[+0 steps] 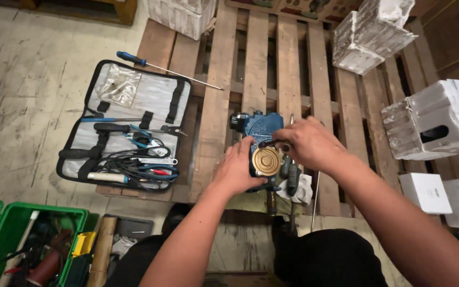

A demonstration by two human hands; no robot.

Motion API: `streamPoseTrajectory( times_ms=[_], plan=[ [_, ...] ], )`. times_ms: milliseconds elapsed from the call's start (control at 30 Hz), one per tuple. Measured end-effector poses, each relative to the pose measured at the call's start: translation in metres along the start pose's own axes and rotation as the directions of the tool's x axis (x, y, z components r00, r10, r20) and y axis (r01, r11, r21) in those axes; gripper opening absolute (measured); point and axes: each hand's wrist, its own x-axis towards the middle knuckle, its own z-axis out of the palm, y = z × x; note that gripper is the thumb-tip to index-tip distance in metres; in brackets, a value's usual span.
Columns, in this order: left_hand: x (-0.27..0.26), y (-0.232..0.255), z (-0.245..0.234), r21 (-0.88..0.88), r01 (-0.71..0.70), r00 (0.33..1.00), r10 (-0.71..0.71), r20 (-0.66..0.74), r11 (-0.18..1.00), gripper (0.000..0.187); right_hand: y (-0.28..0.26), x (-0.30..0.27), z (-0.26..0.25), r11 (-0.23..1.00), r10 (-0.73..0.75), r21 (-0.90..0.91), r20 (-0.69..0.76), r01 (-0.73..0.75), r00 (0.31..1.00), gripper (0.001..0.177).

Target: Securing a circular plate onto a pump assembly using a screwdriver and a socket wrench.

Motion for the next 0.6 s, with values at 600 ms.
streamPoseTrajectory(
  times_ms=[600],
  plan=[
    [0.004, -0.007, 0.003, 0.050, 0.000, 1.000, 0.000, -0.003, 0.999, 0.093, -0.022, 0.032, 0.004, 0.960, -0.168, -0.233, -0.028, 0.157, 0.985, 0.012]
  ],
)
